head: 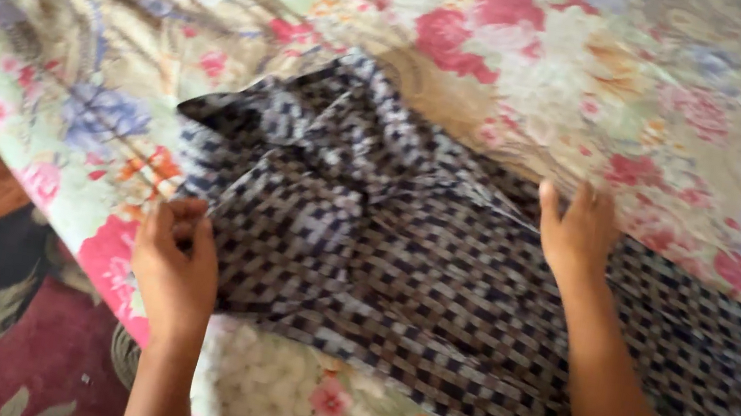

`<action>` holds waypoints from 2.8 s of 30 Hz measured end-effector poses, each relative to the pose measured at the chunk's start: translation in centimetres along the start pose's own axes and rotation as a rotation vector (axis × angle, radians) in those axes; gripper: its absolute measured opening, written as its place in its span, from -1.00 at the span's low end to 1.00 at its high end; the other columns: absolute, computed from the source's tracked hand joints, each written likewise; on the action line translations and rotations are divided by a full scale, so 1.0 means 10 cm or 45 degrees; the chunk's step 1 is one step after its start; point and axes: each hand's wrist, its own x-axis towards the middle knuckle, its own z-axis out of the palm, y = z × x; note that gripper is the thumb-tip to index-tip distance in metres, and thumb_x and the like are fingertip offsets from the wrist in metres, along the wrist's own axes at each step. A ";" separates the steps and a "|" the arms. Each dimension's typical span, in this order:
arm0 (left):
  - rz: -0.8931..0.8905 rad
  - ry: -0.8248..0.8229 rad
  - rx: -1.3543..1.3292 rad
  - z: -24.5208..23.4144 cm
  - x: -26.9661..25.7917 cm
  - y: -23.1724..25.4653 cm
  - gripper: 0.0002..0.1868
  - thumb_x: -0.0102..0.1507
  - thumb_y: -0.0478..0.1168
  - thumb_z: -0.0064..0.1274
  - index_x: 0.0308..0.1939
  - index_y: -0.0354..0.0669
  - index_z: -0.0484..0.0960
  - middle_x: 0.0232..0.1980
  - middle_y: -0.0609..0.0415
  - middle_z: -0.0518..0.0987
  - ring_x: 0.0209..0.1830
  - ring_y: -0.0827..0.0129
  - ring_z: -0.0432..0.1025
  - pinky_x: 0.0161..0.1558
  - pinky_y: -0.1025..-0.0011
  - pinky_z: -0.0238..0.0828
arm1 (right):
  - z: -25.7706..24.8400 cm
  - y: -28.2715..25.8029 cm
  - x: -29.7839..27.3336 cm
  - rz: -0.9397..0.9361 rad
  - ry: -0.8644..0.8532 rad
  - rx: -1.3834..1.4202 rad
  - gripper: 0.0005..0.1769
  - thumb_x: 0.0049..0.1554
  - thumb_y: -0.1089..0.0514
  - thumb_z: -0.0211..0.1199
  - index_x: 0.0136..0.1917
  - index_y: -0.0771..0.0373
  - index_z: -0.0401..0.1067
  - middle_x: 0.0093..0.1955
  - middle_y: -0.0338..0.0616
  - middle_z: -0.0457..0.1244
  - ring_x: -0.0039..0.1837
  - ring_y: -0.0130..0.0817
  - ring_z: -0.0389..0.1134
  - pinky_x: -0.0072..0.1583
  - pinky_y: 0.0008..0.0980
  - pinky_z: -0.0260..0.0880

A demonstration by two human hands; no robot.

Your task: The person folds a checkered shirt on a bed. They button the collar, smooth the fabric, fold the sleeves inward, fold the shirt in half lengthwise, then fold it into thirds and place it on a nearby stack of folded clothes.

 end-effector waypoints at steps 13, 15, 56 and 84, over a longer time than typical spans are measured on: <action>-0.114 -0.053 0.022 -0.18 0.29 -0.33 -0.78 0.24 -0.29 0.20 -0.08 -0.33 0.61 -0.19 -0.09 0.60 -0.40 0.22 0.47 -0.30 0.29 0.41 | 0.83 -2.36 0.26 -0.513 -0.270 0.620 -0.66 0.13 0.10 0.37 0.17 0.21 0.52 -0.02 0.13 0.40 0.03 0.09 0.45 0.06 -0.06 0.44; -0.194 -0.083 -0.010 -0.19 0.30 -0.37 -0.78 0.24 -0.28 0.19 -0.07 -0.32 0.61 -0.19 -0.07 0.63 -0.42 0.25 0.49 -0.31 0.32 0.43 | 0.79 -2.23 0.42 -0.355 -0.402 0.659 -0.75 0.22 0.13 0.30 0.16 0.21 0.52 -0.05 0.06 0.41 -0.01 -0.05 0.46 0.04 -0.13 0.43; -0.406 -0.488 -0.008 0.42 1.44 -0.57 -0.37 0.30 0.23 0.06 -0.06 -0.38 0.66 -0.23 -0.14 0.62 -0.16 0.09 0.51 0.04 0.13 0.42 | 0.84 -3.15 1.11 0.062 -1.358 0.757 -0.56 0.06 0.32 0.10 0.17 -0.01 0.49 0.45 -0.23 0.20 0.58 -0.15 -0.02 0.39 0.20 -0.01; 0.553 -0.539 0.623 0.93 2.12 -0.19 -0.73 0.23 -0.16 0.25 -0.17 -0.27 0.57 -0.19 -0.23 0.64 -0.21 -0.03 0.58 -0.21 0.13 0.55 | 0.62 -3.04 0.66 -0.975 -0.466 0.587 -0.69 0.22 0.06 0.33 0.22 0.11 0.54 0.14 -0.12 0.44 0.06 -0.30 0.51 0.21 -0.25 0.48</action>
